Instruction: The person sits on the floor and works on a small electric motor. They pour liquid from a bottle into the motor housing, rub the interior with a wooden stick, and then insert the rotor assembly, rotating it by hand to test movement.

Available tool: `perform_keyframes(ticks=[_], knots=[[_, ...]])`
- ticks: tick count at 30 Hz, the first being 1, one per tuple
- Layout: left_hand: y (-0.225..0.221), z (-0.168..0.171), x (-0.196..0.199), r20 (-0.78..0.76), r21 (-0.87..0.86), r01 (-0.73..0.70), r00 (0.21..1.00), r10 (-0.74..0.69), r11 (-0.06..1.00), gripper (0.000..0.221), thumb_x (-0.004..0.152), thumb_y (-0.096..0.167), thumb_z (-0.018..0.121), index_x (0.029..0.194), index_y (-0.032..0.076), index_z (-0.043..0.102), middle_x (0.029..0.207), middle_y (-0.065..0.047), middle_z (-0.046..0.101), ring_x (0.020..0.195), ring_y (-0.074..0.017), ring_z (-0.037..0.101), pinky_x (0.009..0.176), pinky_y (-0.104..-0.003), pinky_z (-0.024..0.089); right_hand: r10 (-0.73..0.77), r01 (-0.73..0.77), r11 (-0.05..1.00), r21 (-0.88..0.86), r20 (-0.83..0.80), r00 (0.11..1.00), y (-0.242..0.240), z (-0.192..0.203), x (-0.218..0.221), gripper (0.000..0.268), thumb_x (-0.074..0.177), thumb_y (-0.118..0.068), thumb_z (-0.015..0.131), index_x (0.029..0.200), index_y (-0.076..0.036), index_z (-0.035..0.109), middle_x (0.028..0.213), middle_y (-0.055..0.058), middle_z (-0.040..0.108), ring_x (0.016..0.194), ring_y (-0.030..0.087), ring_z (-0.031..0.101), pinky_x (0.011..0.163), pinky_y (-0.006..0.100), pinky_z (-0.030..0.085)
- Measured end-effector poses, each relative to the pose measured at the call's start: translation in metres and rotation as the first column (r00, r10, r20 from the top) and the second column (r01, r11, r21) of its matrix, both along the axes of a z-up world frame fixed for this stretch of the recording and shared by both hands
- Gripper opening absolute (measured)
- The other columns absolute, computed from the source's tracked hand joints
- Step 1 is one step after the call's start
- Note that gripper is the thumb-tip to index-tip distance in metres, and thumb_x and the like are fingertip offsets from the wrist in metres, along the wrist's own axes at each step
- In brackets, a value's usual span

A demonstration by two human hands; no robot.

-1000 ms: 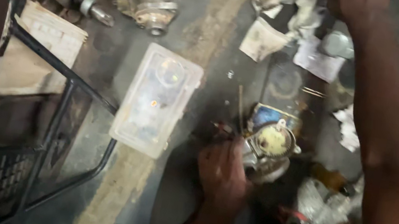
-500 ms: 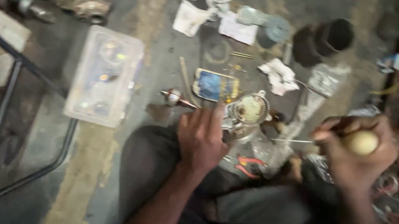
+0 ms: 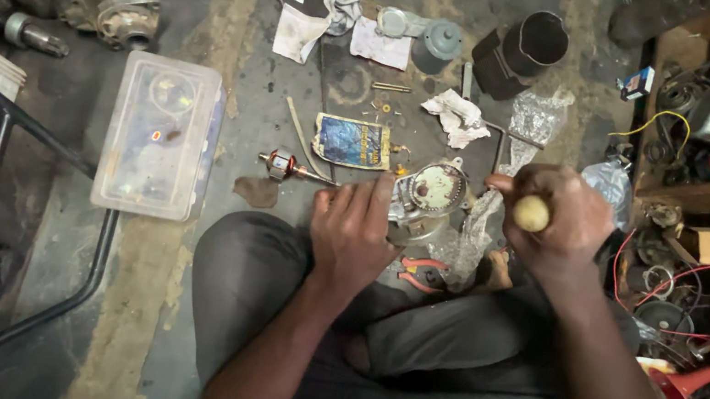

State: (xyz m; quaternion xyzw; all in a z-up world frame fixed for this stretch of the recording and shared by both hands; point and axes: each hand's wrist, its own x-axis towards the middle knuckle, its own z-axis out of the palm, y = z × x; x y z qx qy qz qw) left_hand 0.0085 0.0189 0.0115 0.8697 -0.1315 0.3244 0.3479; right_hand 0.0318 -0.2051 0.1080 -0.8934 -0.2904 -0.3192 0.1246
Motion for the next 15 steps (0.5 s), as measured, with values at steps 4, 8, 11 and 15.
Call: perform_keyframes(ticks=[4,8,11,15], knots=[[-0.001,-0.004,0.000,-0.039,0.042,-0.010,0.999,0.012,0.999,0.051,0.075,0.001,0.064,0.125,-0.001,0.065,0.098,-0.009,0.068,0.088,-0.0265,0.063,0.079,-0.043,0.044,0.043,-0.043,0.997,-0.068,0.004,0.999,0.008,0.006,0.004,0.039,0.090,0.000,0.090,0.094,-0.004,0.052,0.086,0.010,0.067,0.071,0.025,0.065,0.061,0.037,0.051],[-0.002,-0.008,0.000,-0.047,0.049,0.015,0.999,-0.013,0.999,0.048,0.079,0.001,0.064,0.127,-0.001,0.065,0.097,-0.007,0.066,0.089,-0.0254,0.062,0.080,-0.043,0.045,0.226,-0.231,0.939,-0.256,-0.048,0.973,0.012,0.022,0.008,0.028,0.093,-0.008,0.080,0.094,-0.002,0.053,0.096,0.013,0.068,0.077,0.025,0.068,0.061,0.038,0.054],[-0.001,-0.009,0.000,-0.044,0.056,0.019,0.999,-0.016,0.998,0.045,0.081,0.002,0.065,0.126,-0.001,0.066,0.095,-0.007,0.065,0.088,-0.0246,0.061,0.079,-0.042,0.044,0.160,-0.286,0.819,-0.498,-0.280,0.947,0.018,0.044,0.013,0.022,0.088,-0.021,0.071,0.092,-0.005,0.057,0.086,0.010,0.064,0.074,0.028,0.069,0.060,0.043,0.058],[-0.001,-0.010,0.003,-0.007,0.093,-0.003,1.000,0.003,0.996,0.045,0.081,0.003,0.066,0.125,-0.001,0.068,0.093,-0.006,0.064,0.086,-0.0243,0.061,0.077,-0.042,0.045,-0.016,-0.383,0.606,-0.697,-0.492,0.871,0.036,0.074,0.024,0.031,0.088,-0.020,0.059,0.116,-0.008,0.062,0.109,0.016,0.072,0.070,0.029,0.073,0.053,0.039,0.061]])
